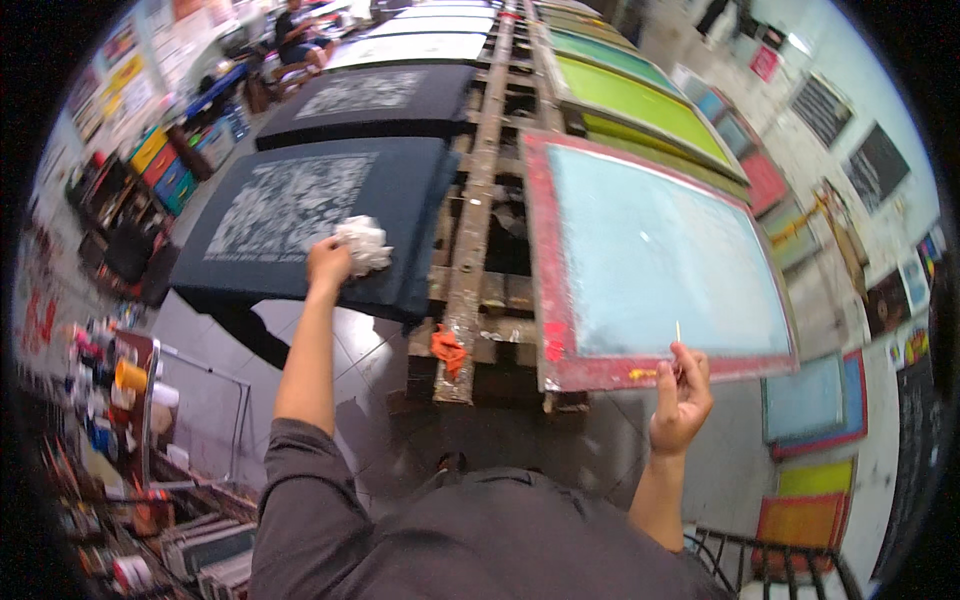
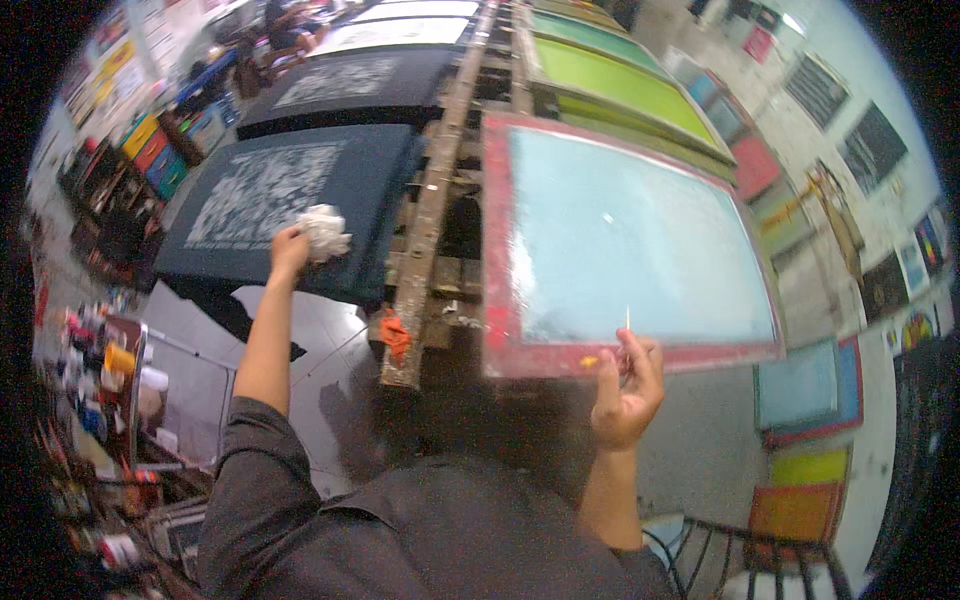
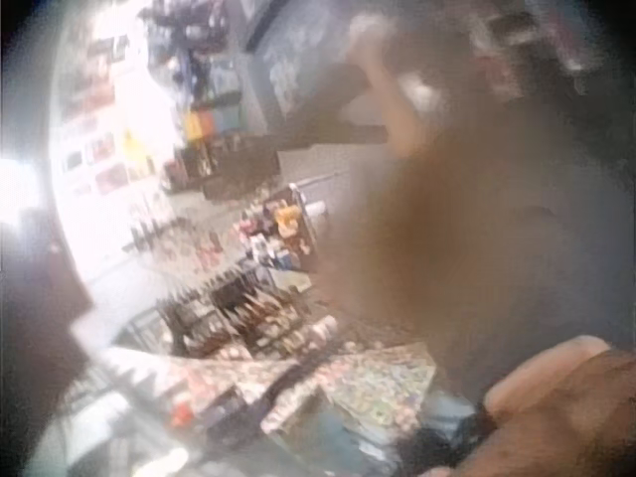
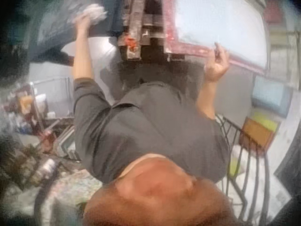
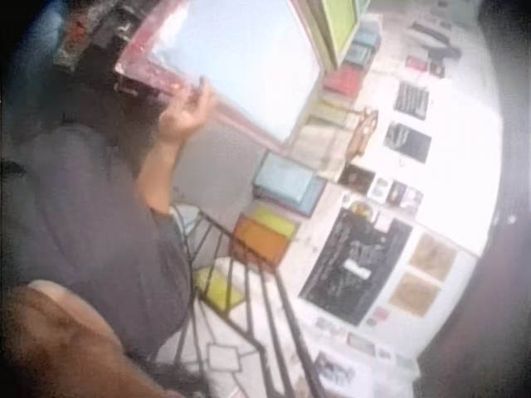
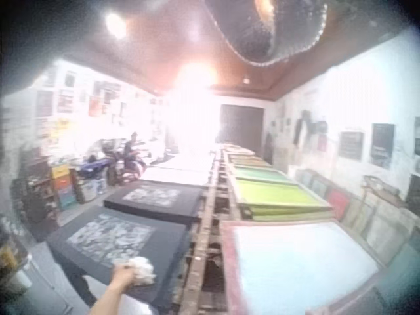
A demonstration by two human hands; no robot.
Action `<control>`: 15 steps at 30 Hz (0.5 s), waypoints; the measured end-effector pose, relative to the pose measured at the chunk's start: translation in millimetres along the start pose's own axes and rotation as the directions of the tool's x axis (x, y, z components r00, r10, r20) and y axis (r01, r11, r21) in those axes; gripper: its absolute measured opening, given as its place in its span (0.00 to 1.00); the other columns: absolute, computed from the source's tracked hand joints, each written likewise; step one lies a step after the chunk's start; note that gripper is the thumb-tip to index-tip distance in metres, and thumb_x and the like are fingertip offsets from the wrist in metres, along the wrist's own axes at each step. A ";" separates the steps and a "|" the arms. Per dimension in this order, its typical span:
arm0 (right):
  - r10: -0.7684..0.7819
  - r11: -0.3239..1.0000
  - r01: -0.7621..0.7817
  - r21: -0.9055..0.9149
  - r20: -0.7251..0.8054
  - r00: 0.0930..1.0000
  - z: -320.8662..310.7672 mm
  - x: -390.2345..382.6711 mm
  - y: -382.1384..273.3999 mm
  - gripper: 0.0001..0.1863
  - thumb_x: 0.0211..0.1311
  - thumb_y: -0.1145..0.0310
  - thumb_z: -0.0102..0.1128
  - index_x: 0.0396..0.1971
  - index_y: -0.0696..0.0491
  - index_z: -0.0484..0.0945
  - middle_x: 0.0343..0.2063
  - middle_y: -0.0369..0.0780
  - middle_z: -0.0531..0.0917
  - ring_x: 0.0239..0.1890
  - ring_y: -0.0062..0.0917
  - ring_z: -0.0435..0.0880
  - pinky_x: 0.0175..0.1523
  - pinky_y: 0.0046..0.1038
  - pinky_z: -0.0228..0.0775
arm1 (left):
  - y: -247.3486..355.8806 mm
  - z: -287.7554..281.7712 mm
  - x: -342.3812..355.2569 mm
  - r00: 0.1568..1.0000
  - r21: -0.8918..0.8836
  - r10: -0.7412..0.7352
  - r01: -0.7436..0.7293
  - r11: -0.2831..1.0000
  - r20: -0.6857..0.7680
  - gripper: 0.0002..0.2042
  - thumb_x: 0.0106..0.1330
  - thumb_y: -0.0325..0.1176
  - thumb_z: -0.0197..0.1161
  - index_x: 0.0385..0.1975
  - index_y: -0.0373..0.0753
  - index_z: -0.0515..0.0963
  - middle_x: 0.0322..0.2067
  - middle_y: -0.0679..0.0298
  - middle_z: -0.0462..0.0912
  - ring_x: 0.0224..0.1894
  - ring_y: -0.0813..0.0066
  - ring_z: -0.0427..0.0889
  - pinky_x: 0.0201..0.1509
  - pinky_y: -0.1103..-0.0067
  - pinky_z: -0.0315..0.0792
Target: The person removes masking tape from the edges of a screen printing frame, cleans the frame with a cloth, and uses a small stick to scrape or mark the screen surface. The person handles the frame, tape, cloth, and stick throughout the process.
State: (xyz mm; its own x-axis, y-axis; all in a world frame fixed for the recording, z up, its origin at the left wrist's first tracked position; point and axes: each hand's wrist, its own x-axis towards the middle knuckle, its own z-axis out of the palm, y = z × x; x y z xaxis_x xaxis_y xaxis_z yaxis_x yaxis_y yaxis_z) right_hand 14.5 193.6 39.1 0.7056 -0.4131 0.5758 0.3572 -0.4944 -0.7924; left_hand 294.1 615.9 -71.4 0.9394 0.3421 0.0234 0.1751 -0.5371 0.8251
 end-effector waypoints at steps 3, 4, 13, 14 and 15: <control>0.032 0.998 -0.040 -0.047 -0.160 0.987 -30.4 2.2 9.6 0.12 0.55 0.78 0.56 0.40 0.65 0.75 0.29 0.33 0.68 0.30 0.15 0.64 0.36 0.17 0.59 | 24.4 7.3 -21.7 0.995 0.404 -0.051 0.079 0.911 -0.080 0.19 0.55 0.41 0.50 0.46 0.48 0.76 0.49 0.56 0.74 0.55 0.52 0.68 0.54 0.50 0.56; 0.052 0.998 -0.060 -0.035 -0.211 0.976 -38.8 2.3 11.2 0.11 0.55 0.78 0.55 0.39 0.65 0.75 0.29 0.33 0.69 0.30 0.15 0.64 0.36 0.16 0.59 | 14.9 1.5 -15.5 0.996 0.417 -0.053 0.077 0.906 -0.070 0.21 0.56 0.42 0.48 0.50 0.48 0.73 0.52 0.56 0.72 0.58 0.52 0.64 0.56 0.46 0.51; 0.195 0.978 -0.167 0.128 -0.252 0.948 -100.5 1.0 34.1 0.12 0.59 0.79 0.51 0.43 0.65 0.75 0.34 0.35 0.75 0.36 0.15 0.72 0.41 0.15 0.65 | -27.9 -9.2 8.1 0.898 -0.076 0.132 -0.179 0.981 -0.420 0.27 0.56 0.37 0.46 0.55 0.31 0.64 0.53 0.46 0.69 0.57 0.49 0.65 0.61 0.68 0.55; 0.219 0.969 -0.183 0.167 -0.231 0.948 -101.2 1.5 35.8 0.12 0.59 0.79 0.51 0.43 0.65 0.74 0.34 0.36 0.75 0.36 0.16 0.73 0.41 0.16 0.65 | -24.4 -16.4 -3.7 0.854 -0.140 0.118 -0.216 0.966 -0.507 0.27 0.56 0.37 0.47 0.55 0.28 0.64 0.52 0.45 0.70 0.56 0.50 0.66 0.61 0.69 0.56; 0.242 0.957 -0.199 0.209 -0.203 0.949 -100.5 2.1 37.6 0.12 0.59 0.79 0.51 0.43 0.65 0.74 0.34 0.36 0.76 0.36 0.16 0.73 0.41 0.16 0.66 | -22.0 -21.6 -17.4 0.806 -0.079 0.136 -0.220 0.972 -0.576 0.25 0.59 0.38 0.49 0.53 0.29 0.65 0.50 0.47 0.71 0.55 0.55 0.68 0.60 0.71 0.57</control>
State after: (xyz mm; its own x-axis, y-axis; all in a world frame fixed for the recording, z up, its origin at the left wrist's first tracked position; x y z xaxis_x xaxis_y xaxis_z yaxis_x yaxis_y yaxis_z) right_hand -32.1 97.3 30.7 0.6313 -0.6671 0.3956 0.3295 -0.2310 -0.9155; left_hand 267.5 638.4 -77.8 0.6116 0.6465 0.4560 -0.0601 -0.5368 0.8416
